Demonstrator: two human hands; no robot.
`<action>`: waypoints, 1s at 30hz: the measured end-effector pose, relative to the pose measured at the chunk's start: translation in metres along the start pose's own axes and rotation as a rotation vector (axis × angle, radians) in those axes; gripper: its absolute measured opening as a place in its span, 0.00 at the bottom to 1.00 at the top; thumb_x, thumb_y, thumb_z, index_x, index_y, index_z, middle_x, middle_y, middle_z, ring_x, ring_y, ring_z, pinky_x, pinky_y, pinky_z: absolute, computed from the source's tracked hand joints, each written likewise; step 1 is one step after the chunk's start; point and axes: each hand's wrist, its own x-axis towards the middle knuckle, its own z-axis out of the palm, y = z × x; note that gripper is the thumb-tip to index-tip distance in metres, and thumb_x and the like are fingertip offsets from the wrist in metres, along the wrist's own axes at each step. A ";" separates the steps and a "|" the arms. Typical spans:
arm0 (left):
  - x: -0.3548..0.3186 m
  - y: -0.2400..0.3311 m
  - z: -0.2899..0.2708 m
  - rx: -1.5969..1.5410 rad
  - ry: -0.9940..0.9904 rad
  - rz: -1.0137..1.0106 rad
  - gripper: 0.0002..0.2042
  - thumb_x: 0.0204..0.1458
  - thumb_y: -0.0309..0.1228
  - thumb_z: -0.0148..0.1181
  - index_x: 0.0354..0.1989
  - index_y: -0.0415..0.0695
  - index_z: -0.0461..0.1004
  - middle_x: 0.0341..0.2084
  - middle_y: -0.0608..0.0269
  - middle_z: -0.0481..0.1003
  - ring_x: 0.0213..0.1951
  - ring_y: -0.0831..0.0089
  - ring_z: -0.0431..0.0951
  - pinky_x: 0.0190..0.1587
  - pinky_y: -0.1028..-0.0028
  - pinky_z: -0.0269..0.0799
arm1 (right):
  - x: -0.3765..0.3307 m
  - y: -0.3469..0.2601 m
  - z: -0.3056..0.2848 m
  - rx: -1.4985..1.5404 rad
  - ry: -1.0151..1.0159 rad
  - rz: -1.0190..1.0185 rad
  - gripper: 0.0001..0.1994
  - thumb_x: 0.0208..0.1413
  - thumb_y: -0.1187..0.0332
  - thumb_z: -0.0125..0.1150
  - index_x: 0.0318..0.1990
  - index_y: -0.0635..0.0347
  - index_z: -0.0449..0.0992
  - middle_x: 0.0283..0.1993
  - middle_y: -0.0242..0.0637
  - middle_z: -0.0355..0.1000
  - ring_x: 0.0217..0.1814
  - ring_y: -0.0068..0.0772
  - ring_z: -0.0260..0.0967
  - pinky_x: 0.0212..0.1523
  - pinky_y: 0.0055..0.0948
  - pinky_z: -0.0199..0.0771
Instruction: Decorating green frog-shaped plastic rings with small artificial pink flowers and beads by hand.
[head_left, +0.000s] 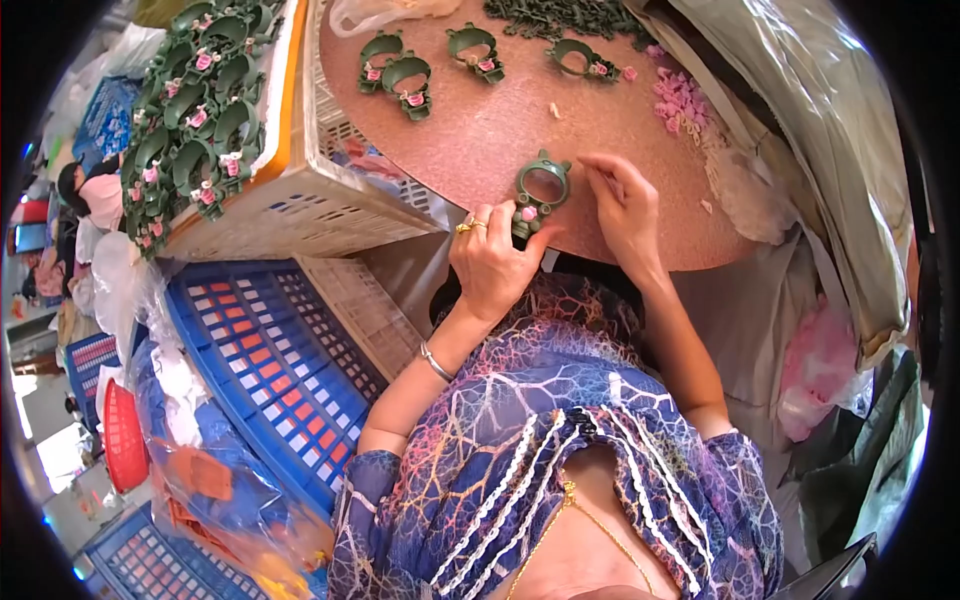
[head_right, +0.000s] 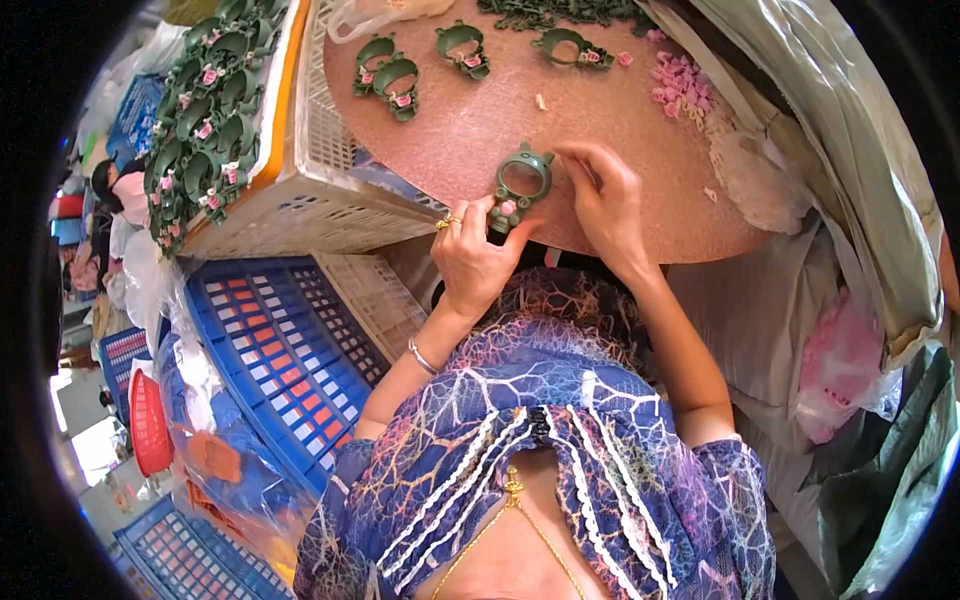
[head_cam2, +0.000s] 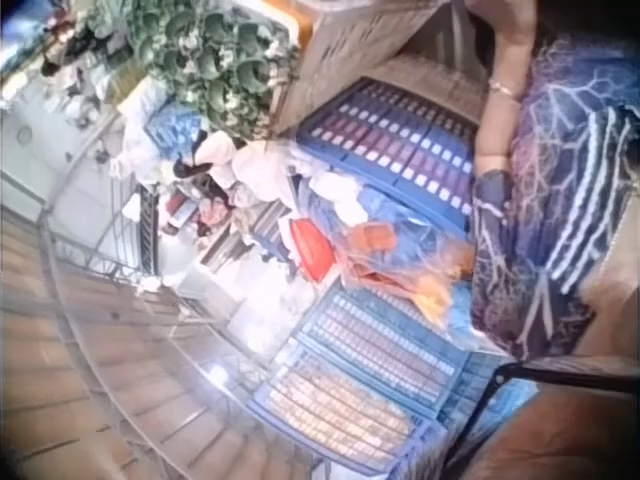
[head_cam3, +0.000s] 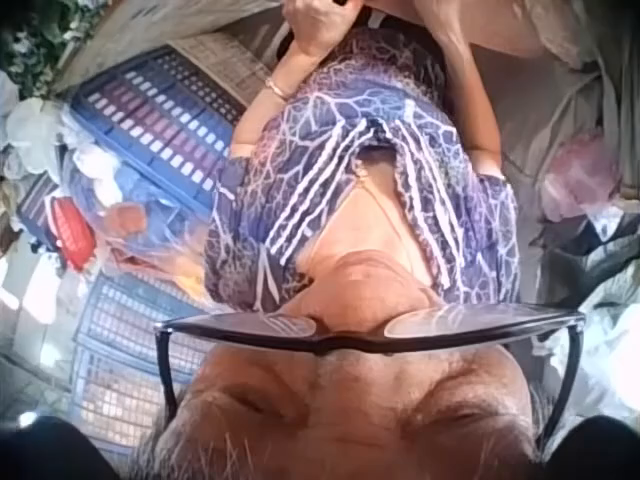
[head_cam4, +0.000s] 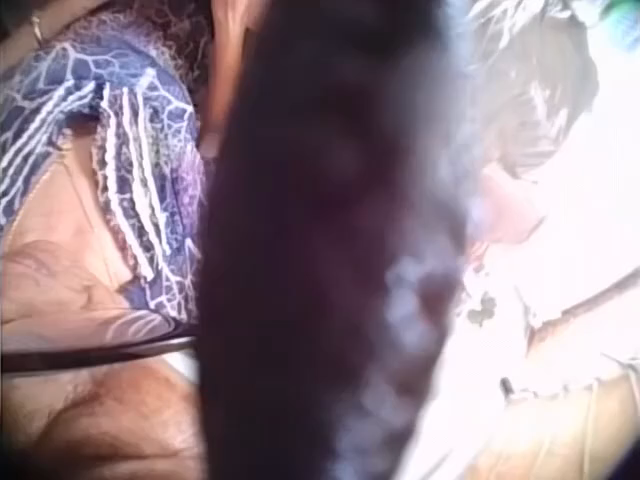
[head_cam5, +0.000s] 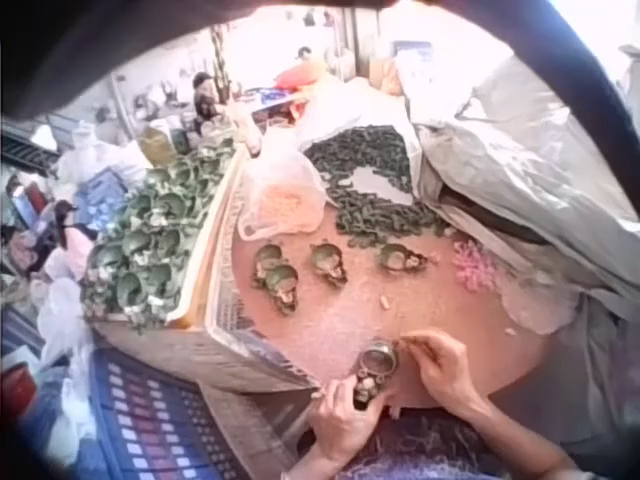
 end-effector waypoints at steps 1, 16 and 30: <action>0.002 0.000 -0.002 0.025 -0.022 0.028 0.27 0.38 0.46 0.76 0.43 0.44 0.74 0.33 0.58 0.74 0.35 0.58 0.78 0.31 0.64 0.73 | -0.009 0.001 -0.005 -0.032 0.030 0.024 0.08 0.60 0.78 0.57 0.45 0.64 0.79 0.42 0.40 0.78 0.42 0.28 0.76 0.45 0.25 0.74; 0.024 0.010 -0.013 0.019 -0.146 0.359 0.21 0.43 0.27 0.70 0.47 0.35 0.77 0.47 0.52 0.75 0.48 0.55 0.76 0.49 0.64 0.74 | -0.038 -0.023 -0.035 0.745 -0.226 0.786 0.26 0.64 0.68 0.55 0.65 0.67 0.57 0.60 0.49 0.69 0.38 0.20 0.72 0.27 0.15 0.70; 0.048 0.040 -0.011 0.584 -0.287 0.460 0.05 0.45 0.25 0.58 0.29 0.43 0.68 0.25 0.59 0.66 0.29 0.66 0.72 0.29 0.73 0.73 | -0.029 -0.022 -0.034 1.018 -0.278 0.938 0.27 0.63 0.69 0.56 0.67 0.65 0.55 0.59 0.47 0.70 0.27 0.16 0.66 0.19 0.15 0.64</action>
